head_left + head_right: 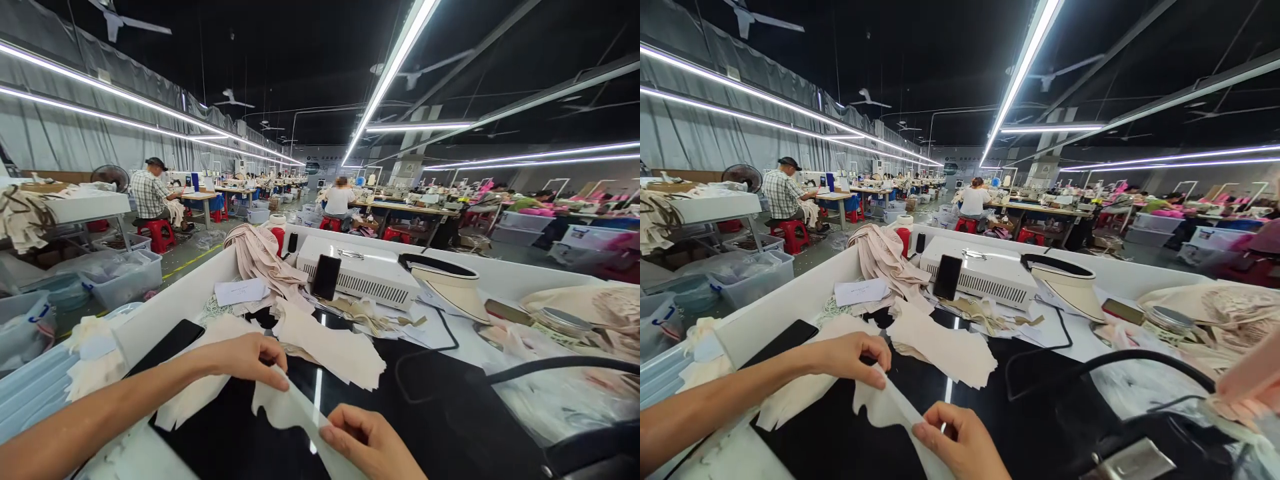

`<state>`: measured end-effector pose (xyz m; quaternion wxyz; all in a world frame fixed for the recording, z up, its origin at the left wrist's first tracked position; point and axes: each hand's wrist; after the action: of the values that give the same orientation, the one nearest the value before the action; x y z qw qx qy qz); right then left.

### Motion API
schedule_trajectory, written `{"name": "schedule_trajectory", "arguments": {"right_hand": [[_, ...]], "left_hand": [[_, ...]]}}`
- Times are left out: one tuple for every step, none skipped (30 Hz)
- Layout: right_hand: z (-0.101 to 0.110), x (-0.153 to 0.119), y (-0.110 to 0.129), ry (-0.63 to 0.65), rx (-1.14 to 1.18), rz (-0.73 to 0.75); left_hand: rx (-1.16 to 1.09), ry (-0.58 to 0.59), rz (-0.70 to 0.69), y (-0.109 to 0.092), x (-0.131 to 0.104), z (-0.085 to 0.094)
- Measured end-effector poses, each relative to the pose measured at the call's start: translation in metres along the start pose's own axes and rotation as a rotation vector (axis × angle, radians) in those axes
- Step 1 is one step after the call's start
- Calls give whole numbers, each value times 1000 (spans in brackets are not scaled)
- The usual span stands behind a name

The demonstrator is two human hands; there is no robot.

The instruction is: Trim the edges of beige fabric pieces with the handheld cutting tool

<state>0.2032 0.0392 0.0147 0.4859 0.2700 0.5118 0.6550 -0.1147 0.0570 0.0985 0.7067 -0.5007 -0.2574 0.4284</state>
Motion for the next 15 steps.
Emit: {"name": "schedule_trajectory", "arguments": {"right_hand": [[4,4,-1,-28,4,5],[7,8,-3,-66,14,11],[10,13,-4,-121,19,18],[14,17,-4,-189,12,24],[17,22,-5,-261,-7,29],[21,27,-5,-333,-33,32],[26,32,-4,-396,-64,32],[30,38,-3,-448,-93,29],[34,44,-2,-487,-118,23],[38,49,0,-517,-142,17],[42,54,1,-546,-169,11],[45,59,2,-569,-196,5],[47,63,4,-586,-224,3],[50,66,5,-598,-250,2],[51,69,5,-606,-276,4]], "left_hand": [[-23,-20,0,-1,6,4],[-41,-35,8,-1,12,9],[-53,-53,18,-2,19,13],[-58,-70,29,-2,27,17],[-60,-86,37,-2,35,21],[-60,-103,44,-2,45,24],[-60,-121,53,-2,54,27],[-58,-141,64,0,65,29],[-55,-163,75,1,75,31],[-49,-186,85,3,86,33],[-42,-210,93,5,96,34],[-34,-232,101,8,105,35],[-24,-251,108,10,113,35],[-13,-267,113,13,120,36],[1,-281,118,16,126,36]]}}
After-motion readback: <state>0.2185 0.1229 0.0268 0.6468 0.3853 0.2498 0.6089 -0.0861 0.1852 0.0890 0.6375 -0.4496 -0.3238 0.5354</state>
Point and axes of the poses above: each hand's wrist, its own x-axis towards the middle knuckle, its own z-axis out of the back of the hand, y = z × x, and after that the axes turned 3 degrees about -z, right-handed
